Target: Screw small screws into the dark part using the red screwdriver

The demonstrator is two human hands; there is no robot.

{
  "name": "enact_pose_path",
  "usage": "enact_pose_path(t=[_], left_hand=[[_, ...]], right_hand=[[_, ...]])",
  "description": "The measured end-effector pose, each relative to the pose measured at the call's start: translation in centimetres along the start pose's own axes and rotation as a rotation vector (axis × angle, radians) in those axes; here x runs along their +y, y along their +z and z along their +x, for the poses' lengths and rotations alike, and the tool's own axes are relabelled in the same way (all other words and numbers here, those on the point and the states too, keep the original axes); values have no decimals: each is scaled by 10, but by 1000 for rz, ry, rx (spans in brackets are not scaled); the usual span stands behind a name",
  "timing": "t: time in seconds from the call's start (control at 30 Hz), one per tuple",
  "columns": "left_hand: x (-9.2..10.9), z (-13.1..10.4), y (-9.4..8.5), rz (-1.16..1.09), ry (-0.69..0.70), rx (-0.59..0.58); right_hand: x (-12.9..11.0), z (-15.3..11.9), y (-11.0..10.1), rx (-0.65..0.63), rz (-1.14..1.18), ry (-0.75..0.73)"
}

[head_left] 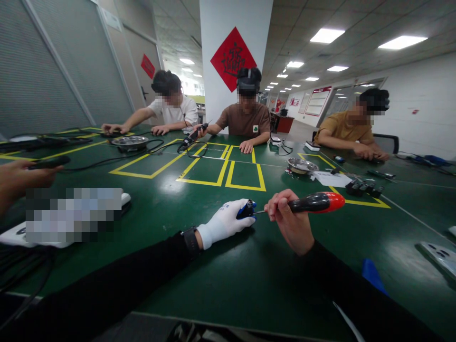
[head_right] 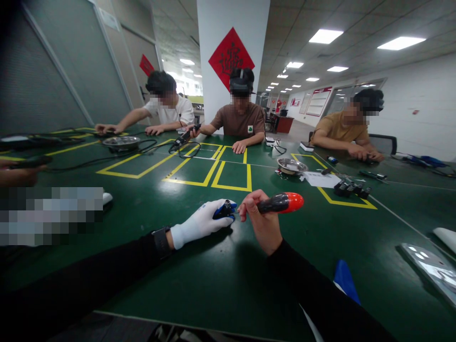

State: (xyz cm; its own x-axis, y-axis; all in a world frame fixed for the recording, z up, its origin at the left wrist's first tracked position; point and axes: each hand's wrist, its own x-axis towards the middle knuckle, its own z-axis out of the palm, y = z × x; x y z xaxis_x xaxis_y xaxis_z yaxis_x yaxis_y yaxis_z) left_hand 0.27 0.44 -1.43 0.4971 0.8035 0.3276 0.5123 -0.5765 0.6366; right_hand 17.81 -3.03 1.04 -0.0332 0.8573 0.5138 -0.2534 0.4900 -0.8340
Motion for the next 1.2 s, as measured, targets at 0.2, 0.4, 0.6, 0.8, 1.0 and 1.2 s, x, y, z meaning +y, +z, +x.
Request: enact_pose_path(t=[0.2, 0.4, 0.6, 0.8, 1.0, 1.2], left_hand=[[3, -1, -1, 2, -4, 4], [5, -2, -2, -19, -19, -18], [5, -2, -2, -27, -43, -12], [5, -2, -2, -51, -48, -20], [7, -3, -2, -19, -47, -4], [3, -2, -1, 40, 0, 13]], right_hand=[[1, 0, 0, -10, 16, 1], [-5, 0, 5, -54, 152, 71], [-11, 0, 1, -122, -178, -46], [-14, 4, 0, -165, -86, -30], [-7, 4, -3, -128, 117, 55], [-13, -1, -3, -125, -328, -156]])
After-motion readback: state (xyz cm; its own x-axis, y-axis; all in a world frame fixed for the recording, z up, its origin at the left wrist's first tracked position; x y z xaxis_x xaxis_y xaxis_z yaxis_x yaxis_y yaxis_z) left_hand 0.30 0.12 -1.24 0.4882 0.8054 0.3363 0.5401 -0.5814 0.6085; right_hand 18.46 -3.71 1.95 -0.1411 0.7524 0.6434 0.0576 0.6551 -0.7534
